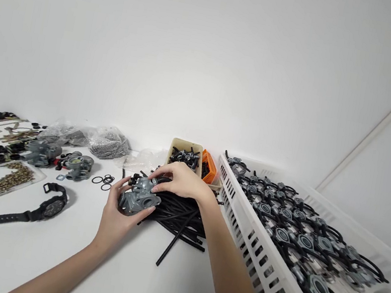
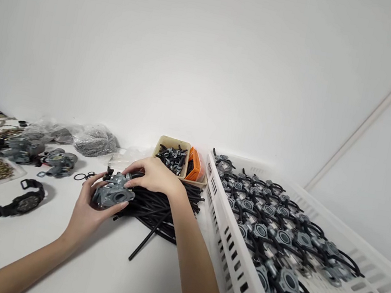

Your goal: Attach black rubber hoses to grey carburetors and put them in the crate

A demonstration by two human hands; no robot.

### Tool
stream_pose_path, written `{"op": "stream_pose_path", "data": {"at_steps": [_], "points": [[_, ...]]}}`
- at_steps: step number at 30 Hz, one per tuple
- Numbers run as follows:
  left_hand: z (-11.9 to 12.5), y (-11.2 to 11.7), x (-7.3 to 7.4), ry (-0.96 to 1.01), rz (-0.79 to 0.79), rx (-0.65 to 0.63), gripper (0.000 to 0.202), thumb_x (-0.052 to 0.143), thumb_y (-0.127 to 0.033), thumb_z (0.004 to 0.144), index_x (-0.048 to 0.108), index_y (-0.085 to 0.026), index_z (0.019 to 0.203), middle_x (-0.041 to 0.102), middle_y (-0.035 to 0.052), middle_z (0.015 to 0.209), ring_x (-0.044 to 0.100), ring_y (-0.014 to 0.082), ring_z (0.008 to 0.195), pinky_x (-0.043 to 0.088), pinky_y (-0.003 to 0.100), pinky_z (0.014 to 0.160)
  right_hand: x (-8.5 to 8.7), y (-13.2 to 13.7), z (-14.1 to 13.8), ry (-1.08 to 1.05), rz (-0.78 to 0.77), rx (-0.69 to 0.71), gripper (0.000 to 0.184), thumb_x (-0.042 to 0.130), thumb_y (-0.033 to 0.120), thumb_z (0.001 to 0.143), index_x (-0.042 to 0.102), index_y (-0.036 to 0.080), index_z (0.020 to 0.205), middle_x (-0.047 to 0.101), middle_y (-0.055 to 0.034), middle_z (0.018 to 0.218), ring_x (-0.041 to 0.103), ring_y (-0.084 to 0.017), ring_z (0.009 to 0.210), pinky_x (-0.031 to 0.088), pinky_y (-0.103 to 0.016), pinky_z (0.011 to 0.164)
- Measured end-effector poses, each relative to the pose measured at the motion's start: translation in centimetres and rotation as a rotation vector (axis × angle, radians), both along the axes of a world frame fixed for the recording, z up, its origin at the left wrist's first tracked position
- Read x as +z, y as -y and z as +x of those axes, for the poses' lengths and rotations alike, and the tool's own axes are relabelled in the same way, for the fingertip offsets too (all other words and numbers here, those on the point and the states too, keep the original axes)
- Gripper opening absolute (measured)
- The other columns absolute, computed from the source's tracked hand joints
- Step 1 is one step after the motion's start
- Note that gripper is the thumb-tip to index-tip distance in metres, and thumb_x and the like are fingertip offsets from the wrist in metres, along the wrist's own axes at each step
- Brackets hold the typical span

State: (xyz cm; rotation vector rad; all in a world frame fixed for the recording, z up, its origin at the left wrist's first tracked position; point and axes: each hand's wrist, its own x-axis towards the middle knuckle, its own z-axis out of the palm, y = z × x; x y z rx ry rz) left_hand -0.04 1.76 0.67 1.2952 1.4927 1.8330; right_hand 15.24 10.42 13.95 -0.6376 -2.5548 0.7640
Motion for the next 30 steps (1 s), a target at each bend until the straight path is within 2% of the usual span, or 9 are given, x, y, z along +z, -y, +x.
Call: {"op": "stream_pose_path", "data": {"at_steps": [4,8,11,14,18,30], "points": [[-0.1,-0.1,-0.1,-0.007,0.007,0.007,0.086,0.085,-0.046,0.058,0.041,-0.031,0.130,0.057,0.0065,0.121,0.056,0.0276,0.116,0.049,0.044,0.096,0.2,0.0,0.1,-0.019,0.015,-0.010,0.027,0.076,0.015,0.074,0.076,0.019,0.101,0.076,-0.0061,0.101,0.068,-0.020,0.098,0.049,-0.028,0.088],[0.0,0.0,0.0,-0.045,0.024,0.016,0.083,0.084,-0.046,0.059,0.042,-0.031,0.129,0.054,0.0074,0.128,0.054,0.0283,0.120,0.048,0.045,0.097,1.0,0.6,0.5,0.000,0.029,-0.029,0.026,0.077,0.016,0.074,0.076,0.020,0.099,0.075,-0.0061,0.105,0.067,-0.020,0.101,0.048,-0.029,0.089],[0.2,0.2,0.0,-0.095,-0.001,0.022,0.084,0.084,-0.047,0.058,0.042,-0.029,0.129,0.054,0.0087,0.129,0.054,0.0301,0.120,0.048,0.047,0.098,1.4,1.0,0.7,0.014,-0.019,-0.050,0.029,0.078,0.013,0.071,0.074,0.020,0.098,0.075,-0.0045,0.100,0.068,-0.019,0.096,0.050,-0.029,0.085],[0.3,0.3,0.0,-0.148,-0.021,0.030,0.085,0.084,-0.048,0.057,0.043,-0.027,0.128,0.055,0.0100,0.127,0.054,0.0318,0.121,0.047,0.050,0.100,1.5,1.2,0.8,0.056,-0.007,-0.044,0.024,0.078,0.009,0.068,0.072,0.019,0.089,0.074,-0.0024,0.091,0.067,-0.017,0.089,0.050,-0.027,0.079],[0.2,0.4,-0.1,-0.172,-0.005,0.022,0.086,0.084,-0.049,0.056,0.043,-0.027,0.128,0.054,0.0106,0.127,0.052,0.0323,0.122,0.045,0.051,0.101,1.6,1.1,1.1,0.102,0.025,-0.024,0.020,0.079,0.010,0.067,0.071,0.019,0.083,0.072,-0.0007,0.086,0.066,-0.017,0.083,0.048,-0.026,0.075],[0.3,0.5,0.0,-0.170,-0.008,0.037,0.085,0.084,-0.050,0.056,0.043,-0.027,0.127,0.054,0.0099,0.128,0.052,0.0317,0.123,0.045,0.050,0.102,1.3,1.0,1.1,0.109,0.051,-0.021,0.020,0.080,0.013,0.067,0.070,0.018,0.084,0.071,-0.0012,0.086,0.064,-0.016,0.082,0.047,-0.025,0.072]]}}
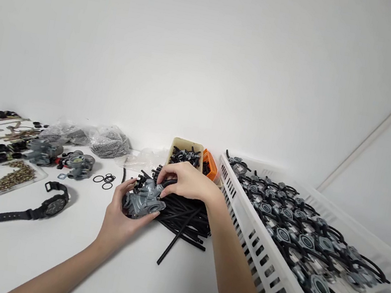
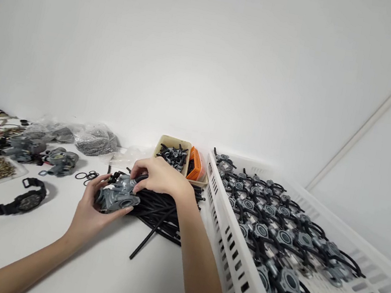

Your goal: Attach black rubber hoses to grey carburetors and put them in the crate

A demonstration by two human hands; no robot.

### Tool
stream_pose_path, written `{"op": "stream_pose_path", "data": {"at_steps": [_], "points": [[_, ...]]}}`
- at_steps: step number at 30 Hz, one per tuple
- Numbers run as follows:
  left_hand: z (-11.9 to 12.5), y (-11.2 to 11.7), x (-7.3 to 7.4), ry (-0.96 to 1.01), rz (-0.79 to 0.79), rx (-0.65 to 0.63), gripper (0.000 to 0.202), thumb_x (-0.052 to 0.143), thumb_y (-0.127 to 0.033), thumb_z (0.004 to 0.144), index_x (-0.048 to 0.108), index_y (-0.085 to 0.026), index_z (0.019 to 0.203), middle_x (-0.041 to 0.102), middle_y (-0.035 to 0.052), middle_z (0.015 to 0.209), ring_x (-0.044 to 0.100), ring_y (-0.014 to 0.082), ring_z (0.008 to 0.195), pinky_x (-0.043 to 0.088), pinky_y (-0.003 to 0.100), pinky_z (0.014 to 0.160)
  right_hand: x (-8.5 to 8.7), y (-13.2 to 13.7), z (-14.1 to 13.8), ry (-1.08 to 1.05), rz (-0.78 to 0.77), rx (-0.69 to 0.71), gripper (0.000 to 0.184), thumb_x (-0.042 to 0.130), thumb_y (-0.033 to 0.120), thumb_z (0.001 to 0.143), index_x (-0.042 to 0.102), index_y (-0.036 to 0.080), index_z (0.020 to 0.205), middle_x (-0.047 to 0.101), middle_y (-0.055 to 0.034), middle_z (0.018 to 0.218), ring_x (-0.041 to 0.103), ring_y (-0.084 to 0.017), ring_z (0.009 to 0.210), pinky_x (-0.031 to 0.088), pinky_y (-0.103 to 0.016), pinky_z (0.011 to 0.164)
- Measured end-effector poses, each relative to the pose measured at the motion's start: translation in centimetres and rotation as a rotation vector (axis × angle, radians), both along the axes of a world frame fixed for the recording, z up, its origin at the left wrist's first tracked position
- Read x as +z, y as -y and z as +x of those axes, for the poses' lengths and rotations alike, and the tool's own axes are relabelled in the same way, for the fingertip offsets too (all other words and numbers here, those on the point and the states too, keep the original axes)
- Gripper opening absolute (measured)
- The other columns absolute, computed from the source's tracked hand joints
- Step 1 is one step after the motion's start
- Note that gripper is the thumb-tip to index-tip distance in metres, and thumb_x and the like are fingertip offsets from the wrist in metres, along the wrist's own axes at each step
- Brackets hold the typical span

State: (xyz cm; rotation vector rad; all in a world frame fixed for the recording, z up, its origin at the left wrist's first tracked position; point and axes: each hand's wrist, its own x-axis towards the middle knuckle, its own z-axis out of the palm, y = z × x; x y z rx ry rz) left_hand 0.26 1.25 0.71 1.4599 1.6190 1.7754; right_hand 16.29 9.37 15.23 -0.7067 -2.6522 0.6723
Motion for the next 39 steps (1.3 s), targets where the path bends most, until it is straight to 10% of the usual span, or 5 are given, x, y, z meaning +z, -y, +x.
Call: {"op": "stream_pose_path", "data": {"at_steps": [39], "points": [[-0.1,-0.1,-0.2,0.049,0.020,0.012,0.085,0.085,-0.048,0.057,0.042,-0.029,0.128,0.053,0.0083,0.129,0.051,0.0316,0.123,0.045,0.050,0.102,-1.0,0.9,-1.6,-0.002,0.241,-0.127,0.023,0.068,0.037,0.082,0.069,0.021,0.099,0.069,-0.0020,0.078,0.061,-0.016,0.071,0.040,-0.025,0.066]]}}
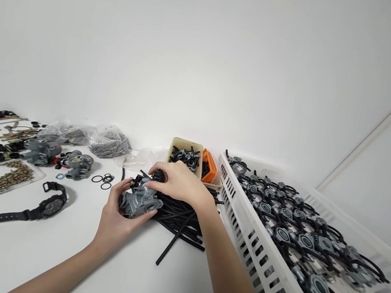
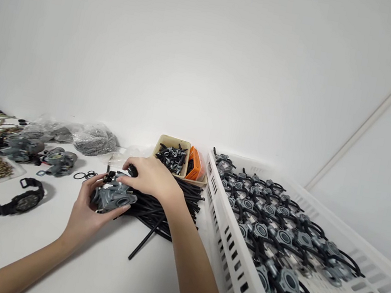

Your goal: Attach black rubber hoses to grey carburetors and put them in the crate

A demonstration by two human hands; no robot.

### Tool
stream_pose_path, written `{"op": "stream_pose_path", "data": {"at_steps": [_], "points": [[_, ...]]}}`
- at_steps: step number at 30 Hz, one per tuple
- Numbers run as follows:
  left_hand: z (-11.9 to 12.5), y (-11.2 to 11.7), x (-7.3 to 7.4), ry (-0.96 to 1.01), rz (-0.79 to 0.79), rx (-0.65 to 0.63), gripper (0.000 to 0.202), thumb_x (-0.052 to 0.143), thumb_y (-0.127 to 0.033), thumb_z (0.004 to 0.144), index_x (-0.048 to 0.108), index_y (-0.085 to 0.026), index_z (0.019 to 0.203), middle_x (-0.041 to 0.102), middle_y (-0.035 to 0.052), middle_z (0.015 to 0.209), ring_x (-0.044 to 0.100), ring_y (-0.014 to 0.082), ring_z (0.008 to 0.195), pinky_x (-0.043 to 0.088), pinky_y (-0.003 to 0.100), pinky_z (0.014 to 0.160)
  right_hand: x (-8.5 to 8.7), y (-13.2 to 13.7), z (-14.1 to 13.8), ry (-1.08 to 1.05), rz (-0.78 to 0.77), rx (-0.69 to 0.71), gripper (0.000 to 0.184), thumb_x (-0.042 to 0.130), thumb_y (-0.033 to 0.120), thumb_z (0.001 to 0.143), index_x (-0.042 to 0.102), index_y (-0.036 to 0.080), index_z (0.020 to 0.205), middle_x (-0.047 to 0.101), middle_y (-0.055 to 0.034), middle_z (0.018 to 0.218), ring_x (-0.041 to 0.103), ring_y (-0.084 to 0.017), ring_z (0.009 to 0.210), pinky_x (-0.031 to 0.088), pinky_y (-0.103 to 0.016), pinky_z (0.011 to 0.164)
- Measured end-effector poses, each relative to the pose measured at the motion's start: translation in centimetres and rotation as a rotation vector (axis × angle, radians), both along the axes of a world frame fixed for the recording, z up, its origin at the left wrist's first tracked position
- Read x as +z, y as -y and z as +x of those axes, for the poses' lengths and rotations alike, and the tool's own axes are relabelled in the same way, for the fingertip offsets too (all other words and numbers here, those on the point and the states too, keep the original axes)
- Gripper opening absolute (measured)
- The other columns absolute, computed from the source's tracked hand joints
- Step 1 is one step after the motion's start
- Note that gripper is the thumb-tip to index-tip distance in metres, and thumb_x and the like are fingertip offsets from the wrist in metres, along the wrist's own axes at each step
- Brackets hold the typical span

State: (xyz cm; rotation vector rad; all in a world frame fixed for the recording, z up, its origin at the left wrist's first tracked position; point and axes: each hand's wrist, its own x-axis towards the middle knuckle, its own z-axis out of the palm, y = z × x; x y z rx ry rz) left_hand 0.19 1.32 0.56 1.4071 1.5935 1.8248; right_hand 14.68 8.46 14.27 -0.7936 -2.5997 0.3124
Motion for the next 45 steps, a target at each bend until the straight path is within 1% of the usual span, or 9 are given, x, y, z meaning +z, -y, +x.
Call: {"op": "stream_pose_path", "data": {"at_steps": [9,14,18,22,25,28,32,38,45], "points": [[0.0,-0.1,-0.3,0.035,0.030,-0.018,0.086,0.086,-0.045,0.056,0.042,-0.029,0.128,0.053,0.0092,0.128,0.049,0.0319,0.125,0.042,0.052,0.104,-0.3,0.0,-0.3,-0.112,-0.275,-0.047,0.050,0.070,0.043,0.080,0.056,0.024,0.124,0.054,0.0087,0.051,0.060,-0.015,0.046,0.046,-0.026,0.061],[0.1,-0.2,-0.2,0.044,0.032,-0.008,0.085,0.086,-0.045,0.056,0.042,-0.030,0.128,0.053,0.0084,0.129,0.048,0.0322,0.125,0.043,0.053,0.103,-0.4,0.2,-0.7,-0.146,-0.253,-0.049,0.048,0.069,0.038,0.083,0.056,0.026,0.128,0.056,0.0093,0.050,0.059,-0.013,0.044,0.046,-0.026,0.065],[0.0,-0.2,-0.3,0.047,0.047,-0.004,0.084,0.086,-0.044,0.056,0.043,-0.030,0.127,0.053,0.0078,0.128,0.050,0.0312,0.123,0.044,0.053,0.102,-0.4,0.3,-0.9,-0.130,-0.216,-0.020,0.024,0.063,0.040,0.088,0.071,0.023,0.103,0.067,0.0038,0.067,0.053,-0.007,0.042,0.043,-0.024,0.066],[-0.2,-0.2,-0.5,0.042,0.050,0.012,0.085,0.087,-0.045,0.055,0.043,-0.030,0.127,0.054,0.0077,0.126,0.050,0.0313,0.122,0.044,0.054,0.102,-0.3,0.3,-1.0,-0.073,-0.148,-0.025,0.041,0.056,0.051,0.090,0.073,0.017,0.076,0.057,0.0020,0.048,0.055,-0.011,0.051,0.037,-0.024,0.060],[-0.2,-0.4,-0.5,0.052,0.045,0.016,0.086,0.087,-0.045,0.055,0.043,-0.030,0.127,0.053,0.0081,0.126,0.050,0.0318,0.122,0.043,0.055,0.102,0.1,0.5,-0.7,-0.034,-0.121,0.014,0.036,0.060,0.048,0.088,0.074,0.017,0.079,0.063,-0.0002,0.058,0.056,-0.012,0.058,0.036,-0.023,0.060],[-0.2,-0.5,-0.5,0.069,0.047,0.010,0.086,0.087,-0.045,0.054,0.042,-0.030,0.127,0.053,0.0083,0.126,0.050,0.0319,0.122,0.043,0.056,0.102,0.7,0.7,0.0,0.044,-0.185,0.057,0.018,0.067,0.030,0.083,0.073,0.019,0.096,0.066,-0.0003,0.070,0.058,-0.012,0.064,0.039,-0.022,0.061],[-0.3,-0.6,-0.5,0.079,0.064,-0.008,0.086,0.087,-0.042,0.054,0.042,-0.031,0.127,0.052,0.0080,0.127,0.050,0.0316,0.122,0.044,0.055,0.102,1.4,1.0,0.6,0.105,-0.235,0.093,0.031,0.058,0.009,0.082,0.069,0.021,0.109,0.067,-0.0010,0.077,0.058,-0.012,0.065,0.042,-0.022,0.064],[-0.5,-0.6,-0.8,0.108,0.092,-0.017,0.088,0.088,-0.041,0.054,0.042,-0.030,0.128,0.053,0.0087,0.126,0.052,0.0316,0.121,0.045,0.054,0.102,1.2,0.9,0.5,0.036,-0.208,0.080,0.030,0.061,0.012,0.085,0.067,0.022,0.113,0.070,-0.0022,0.082,0.062,-0.015,0.074,0.044,-0.026,0.072],[-0.6,-0.8,-1.1,0.111,0.110,0.009,0.087,0.088,-0.041,0.053,0.043,-0.030,0.127,0.052,0.0088,0.126,0.050,0.0319,0.121,0.042,0.057,0.103,0.9,0.5,0.4,0.002,-0.188,0.163,0.026,0.060,0.007,0.085,0.070,0.021,0.104,0.073,-0.0046,0.104,0.066,-0.018,0.095,0.045,-0.028,0.085]]}}
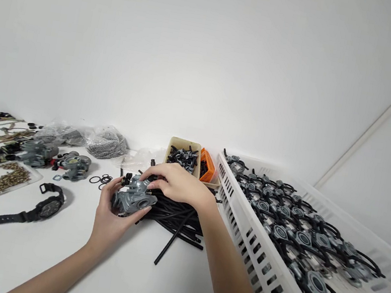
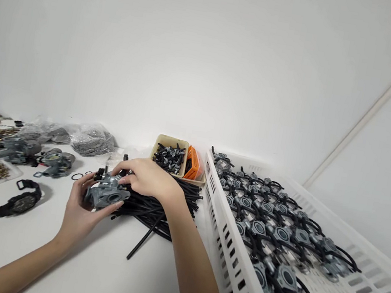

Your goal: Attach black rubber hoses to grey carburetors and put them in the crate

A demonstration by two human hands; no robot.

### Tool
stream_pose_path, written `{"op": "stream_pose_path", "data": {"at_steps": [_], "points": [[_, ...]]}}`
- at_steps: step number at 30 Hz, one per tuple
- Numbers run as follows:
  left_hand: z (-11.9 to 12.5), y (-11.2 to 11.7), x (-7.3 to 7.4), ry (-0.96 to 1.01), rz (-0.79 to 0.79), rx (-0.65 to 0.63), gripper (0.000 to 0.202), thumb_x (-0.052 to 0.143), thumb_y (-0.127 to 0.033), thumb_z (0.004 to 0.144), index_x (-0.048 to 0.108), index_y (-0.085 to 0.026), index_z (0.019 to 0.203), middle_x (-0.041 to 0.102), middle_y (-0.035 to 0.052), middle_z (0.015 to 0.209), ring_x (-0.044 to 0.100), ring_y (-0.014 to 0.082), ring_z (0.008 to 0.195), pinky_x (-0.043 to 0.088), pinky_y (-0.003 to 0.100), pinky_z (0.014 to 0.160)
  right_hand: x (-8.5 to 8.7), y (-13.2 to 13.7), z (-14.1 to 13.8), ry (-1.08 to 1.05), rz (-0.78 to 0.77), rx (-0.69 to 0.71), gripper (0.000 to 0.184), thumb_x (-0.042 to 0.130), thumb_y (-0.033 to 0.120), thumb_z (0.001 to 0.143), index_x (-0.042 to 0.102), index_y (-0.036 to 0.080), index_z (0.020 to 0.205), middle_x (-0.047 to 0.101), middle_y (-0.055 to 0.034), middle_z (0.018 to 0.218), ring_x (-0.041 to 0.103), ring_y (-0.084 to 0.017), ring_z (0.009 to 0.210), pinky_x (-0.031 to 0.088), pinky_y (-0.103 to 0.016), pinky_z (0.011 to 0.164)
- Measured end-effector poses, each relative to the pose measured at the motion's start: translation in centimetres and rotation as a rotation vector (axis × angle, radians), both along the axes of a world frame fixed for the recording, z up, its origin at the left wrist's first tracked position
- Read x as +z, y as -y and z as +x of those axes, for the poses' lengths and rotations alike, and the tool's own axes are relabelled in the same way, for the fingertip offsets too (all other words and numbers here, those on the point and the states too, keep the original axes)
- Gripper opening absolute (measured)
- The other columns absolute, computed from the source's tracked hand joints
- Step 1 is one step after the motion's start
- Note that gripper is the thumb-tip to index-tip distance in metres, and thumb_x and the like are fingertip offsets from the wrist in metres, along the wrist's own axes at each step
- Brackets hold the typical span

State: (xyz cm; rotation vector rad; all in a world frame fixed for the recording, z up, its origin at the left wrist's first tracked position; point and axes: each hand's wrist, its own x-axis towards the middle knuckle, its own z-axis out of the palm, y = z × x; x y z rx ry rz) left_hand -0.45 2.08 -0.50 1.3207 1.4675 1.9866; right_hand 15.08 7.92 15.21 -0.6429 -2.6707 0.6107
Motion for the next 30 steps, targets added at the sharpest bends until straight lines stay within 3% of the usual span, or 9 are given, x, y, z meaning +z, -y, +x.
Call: {"op": "stream_pose_path", "data": {"at_steps": [10,17,25,27,30], "points": [[0.14,0.14,0.26,0.012,-0.009,-0.020,0.085,0.088,-0.041,0.054,0.042,-0.032,0.126,0.051,0.0076,0.124,0.050,0.0315,0.121,0.043,0.058,0.102,0.18,0.51,-0.26,0.044,-0.044,-0.066,0.023,0.054,0.007,0.086,0.068,0.019,0.100,0.075,-0.0034,0.090,0.069,-0.018,0.090,0.045,-0.025,0.077],[0.18,0.22,0.19,0.017,0.009,-0.033,0.086,0.088,-0.038,0.055,0.043,-0.031,0.128,0.052,0.0084,0.125,0.050,0.0311,0.121,0.042,0.055,0.103,-0.11,0.38,-0.29,0.048,0.023,-0.080,0.011,0.061,0.025,0.089,0.068,0.020,0.096,0.069,-0.0010,0.078,0.061,-0.014,0.071,0.039,-0.023,0.066],[-0.05,0.04,-0.13,0.029,-0.006,-0.002,0.089,0.089,-0.038,0.053,0.043,-0.029,0.129,0.052,0.0091,0.124,0.050,0.0317,0.121,0.043,0.054,0.103,-0.34,0.56,-0.42,0.015,0.025,-0.147,0.023,0.061,0.042,0.089,0.068,0.023,0.097,0.065,0.0006,0.070,0.060,-0.015,0.065,0.037,-0.024,0.061],[-0.05,0.05,-0.04,0.029,-0.013,0.010,0.088,0.088,-0.039,0.053,0.043,-0.031,0.128,0.052,0.0085,0.124,0.051,0.0313,0.120,0.043,0.053,0.102,-0.40,0.58,-0.48,-0.003,0.014,-0.172,0.027,0.062,0.045,0.087,0.067,0.024,0.103,0.066,0.0005,0.071,0.061,-0.015,0.067,0.038,-0.024,0.063],[0.05,0.15,0.20,0.021,-0.009,0.021,0.087,0.088,-0.041,0.053,0.044,-0.031,0.127,0.051,0.0075,0.125,0.049,0.0301,0.121,0.044,0.050,0.102,-0.58,0.48,-0.44,-0.036,-0.011,-0.213,0.046,0.065,0.053,0.082,0.060,0.028,0.120,0.068,-0.0009,0.078,0.064,-0.019,0.075,0.042,-0.026,0.067]]}}
